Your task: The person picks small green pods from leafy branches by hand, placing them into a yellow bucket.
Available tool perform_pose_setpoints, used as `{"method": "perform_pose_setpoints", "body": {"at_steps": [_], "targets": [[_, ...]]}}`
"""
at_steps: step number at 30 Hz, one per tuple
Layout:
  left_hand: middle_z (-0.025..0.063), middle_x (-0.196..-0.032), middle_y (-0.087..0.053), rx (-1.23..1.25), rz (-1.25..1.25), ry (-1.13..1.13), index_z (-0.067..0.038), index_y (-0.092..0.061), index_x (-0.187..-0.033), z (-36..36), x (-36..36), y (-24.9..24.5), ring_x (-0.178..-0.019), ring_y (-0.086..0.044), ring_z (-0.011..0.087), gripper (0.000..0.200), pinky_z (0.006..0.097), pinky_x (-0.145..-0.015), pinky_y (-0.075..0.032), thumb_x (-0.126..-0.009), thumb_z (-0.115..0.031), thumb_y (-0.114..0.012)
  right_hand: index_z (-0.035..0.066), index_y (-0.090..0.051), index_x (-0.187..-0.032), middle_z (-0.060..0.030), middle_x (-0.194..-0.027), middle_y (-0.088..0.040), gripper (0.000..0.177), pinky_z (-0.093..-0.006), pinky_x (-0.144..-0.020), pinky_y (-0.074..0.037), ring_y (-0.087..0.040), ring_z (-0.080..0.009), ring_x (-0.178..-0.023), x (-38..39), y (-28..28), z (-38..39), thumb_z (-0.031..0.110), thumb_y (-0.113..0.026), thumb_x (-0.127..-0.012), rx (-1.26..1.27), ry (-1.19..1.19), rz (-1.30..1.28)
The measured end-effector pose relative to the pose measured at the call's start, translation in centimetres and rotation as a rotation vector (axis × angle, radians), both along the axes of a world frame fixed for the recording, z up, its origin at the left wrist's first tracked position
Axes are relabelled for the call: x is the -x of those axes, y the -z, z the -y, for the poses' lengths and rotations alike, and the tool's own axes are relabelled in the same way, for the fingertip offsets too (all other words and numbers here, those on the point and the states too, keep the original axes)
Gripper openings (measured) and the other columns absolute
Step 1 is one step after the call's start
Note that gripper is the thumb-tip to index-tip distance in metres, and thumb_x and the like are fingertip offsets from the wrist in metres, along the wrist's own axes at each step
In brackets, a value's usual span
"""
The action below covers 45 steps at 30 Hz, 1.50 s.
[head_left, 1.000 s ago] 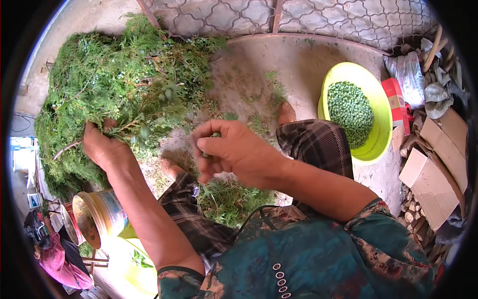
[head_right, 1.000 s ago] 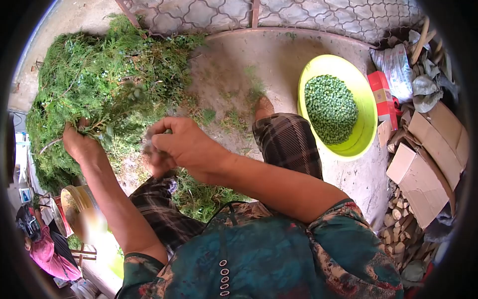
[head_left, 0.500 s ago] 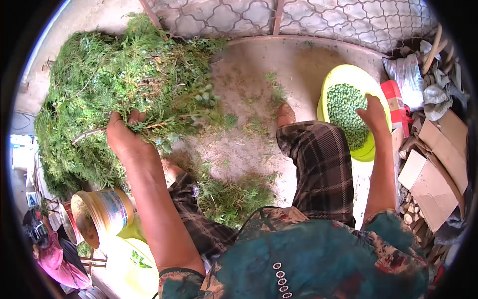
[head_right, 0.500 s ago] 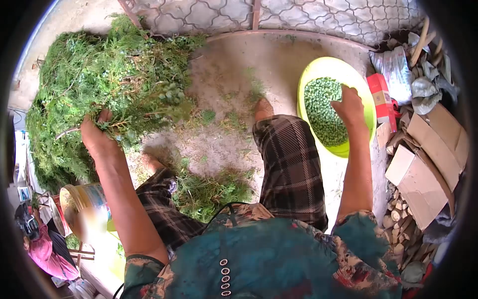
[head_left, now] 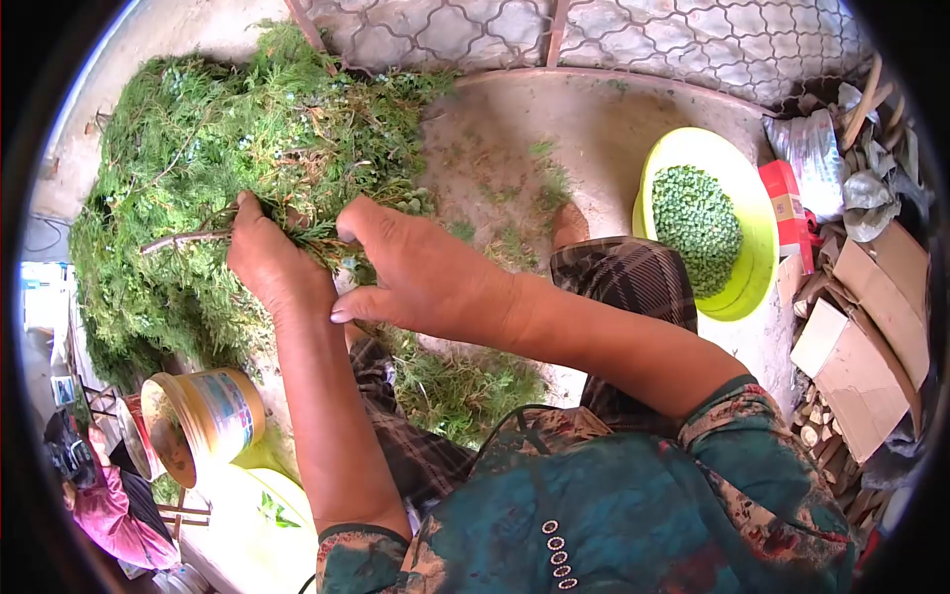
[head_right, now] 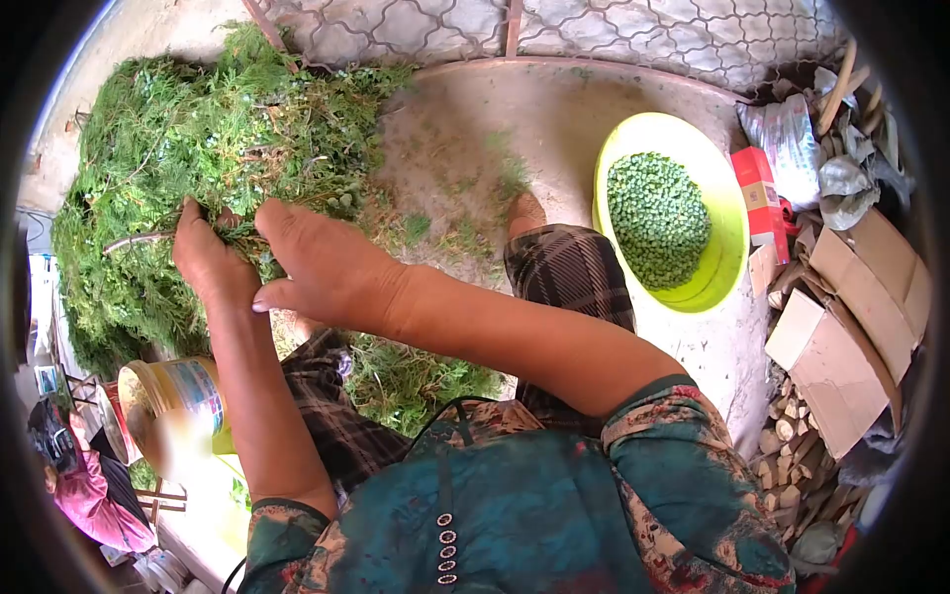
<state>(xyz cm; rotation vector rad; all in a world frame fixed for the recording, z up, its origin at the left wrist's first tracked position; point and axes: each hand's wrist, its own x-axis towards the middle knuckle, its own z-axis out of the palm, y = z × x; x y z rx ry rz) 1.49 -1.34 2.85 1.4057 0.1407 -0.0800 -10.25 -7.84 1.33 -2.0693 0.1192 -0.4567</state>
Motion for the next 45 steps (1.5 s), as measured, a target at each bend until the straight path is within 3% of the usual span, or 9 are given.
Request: {"method": "perform_pose_setpoints", "body": {"at_steps": [11, 17, 19, 20, 21, 24, 32, 43, 45], "targets": [[0.0077, -0.079, -0.053, 0.155, -0.024, -0.012, 0.001, -0.054, -0.092, -0.8, -1.4, 0.8, -0.062, -0.049, 0.0136, 0.022, 0.0267, -0.051, -0.04, -0.091, -0.019, -0.045, 0.004, -0.053, -0.091, -0.014, -0.078, -0.056, 0.016, -0.0387, -0.059, -0.046, -0.056, -0.0315, -0.068, -1.4, 1.8, -0.1, 0.009, -0.058, -0.077, 0.265, 0.059, 0.403], [0.006, -0.071, -0.051, 0.025, 0.031, -0.026, -0.002, -0.052, -0.08, -1.0, -2.0, 1.1, -0.061, -0.048, 0.0136, 0.014, 0.0293, -0.053, -0.043, -0.088, -0.013, -0.05, 0.002, -0.052, -0.082, -0.0144, -0.071, -0.054, 0.01, -0.0344, -0.057, -0.044, -0.057, -0.0275, -0.067, -0.5, 0.4, -1.1, 0.002, -0.053, -0.072, -0.256, 0.092, 0.269], [0.0067, -0.074, -0.052, 0.109, 0.014, 0.007, -0.001, -0.053, -0.084, -2.9, -4.4, 2.6, -0.062, -0.049, 0.0139, 0.015, 0.0297, -0.053, -0.043, -0.089, -0.014, -0.048, 0.004, -0.052, -0.087, -0.0073, -0.072, -0.054, 0.011, -0.03, -0.047, -0.043, -0.052, -0.0131, -0.053, -0.4, 0.1, -0.8, 0.001, -0.054, -0.077, -0.31, 0.075, 0.515], [0.0074, -0.076, -0.054, 0.193, 0.003, 0.039, 0.001, -0.053, -0.087, -3.9, -5.5, 3.4, -0.063, -0.049, 0.0142, 0.016, 0.0302, -0.054, -0.043, -0.089, -0.014, -0.047, 0.004, -0.051, -0.088, -0.0053, -0.073, -0.053, 0.009, -0.0278, -0.042, -0.043, -0.046, -0.0119, -0.046, 1.5, -1.2, -0.3, 0.005, -0.053, -0.079, -0.791, -0.067, 0.256], [0.0074, -0.076, -0.054, 0.194, 0.007, 0.032, 0.001, -0.053, -0.087, -3.6, -5.2, 3.1, -0.063, -0.049, 0.0142, 0.016, 0.0302, -0.054, -0.043, -0.089, -0.014, -0.047, 0.004, -0.051, -0.088, -0.0053, -0.073, -0.053, 0.009, -0.0278, -0.042, -0.043, -0.046, -0.0119, -0.046, 2.0, -1.2, 0.5, 0.005, -0.053, -0.079, -0.791, -0.075, 0.257], [0.0084, -0.078, -0.054, 0.077, -0.01, -0.103, 0.001, -0.054, -0.09, -1.9, -2.7, 0.8, -0.063, -0.051, 0.0164, 0.023, 0.0321, -0.056, -0.044, -0.091, -0.019, -0.044, 0.004, -0.049, -0.084, -0.0074, -0.071, -0.053, 0.014, -0.0263, -0.039, -0.045, -0.048, -0.0112, -0.046, 1.5, 0.0, 2.1, 0.017, -0.048, -0.086, -1.564, -0.248, 0.118], [0.0074, -0.073, -0.048, 0.092, -0.127, -0.035, -0.001, -0.046, -0.095, -1.3, -1.2, 0.2, -0.062, -0.047, 0.0159, 0.017, 0.0277, -0.058, -0.044, -0.092, -0.017, -0.04, 0.008, -0.046, -0.076, -0.0002, -0.065, -0.048, 0.027, -0.0201, -0.036, -0.026, -0.036, -0.0045, -0.042, 1.6, 0.8, -0.2, 0.031, -0.055, -0.088, -1.339, -0.169, -0.218], [0.001, -0.061, -0.039, 0.105, -0.016, -0.062, -0.004, -0.048, -0.081, -0.5, 0.2, -0.6, -0.056, -0.037, 0.0113, 0.019, 0.0251, -0.053, -0.036, -0.091, -0.019, -0.041, 0.004, -0.046, -0.086, -0.0019, -0.058, -0.046, 0.015, -0.0211, -0.035, -0.025, -0.036, -0.0049, -0.04, -1.4, 0.6, -1.1, 0.018, -0.053, -0.087, -1.411, -0.19, -0.222], [-0.0004, -0.06, -0.037, 0.303, -0.044, 0.166, -0.003, -0.05, -0.082, -2.0, -0.9, -0.1, -0.055, -0.033, 0.0093, 0.019, 0.0233, -0.052, -0.032, -0.089, -0.016, -0.039, 0.004, -0.046, -0.089, -0.0019, -0.059, -0.047, 0.017, -0.0213, -0.035, -0.025, -0.037, -0.0049, -0.04, -1.5, 0.7, -1.1, 0.017, -0.056, -0.085, -1.293, -0.293, -0.212]]}}
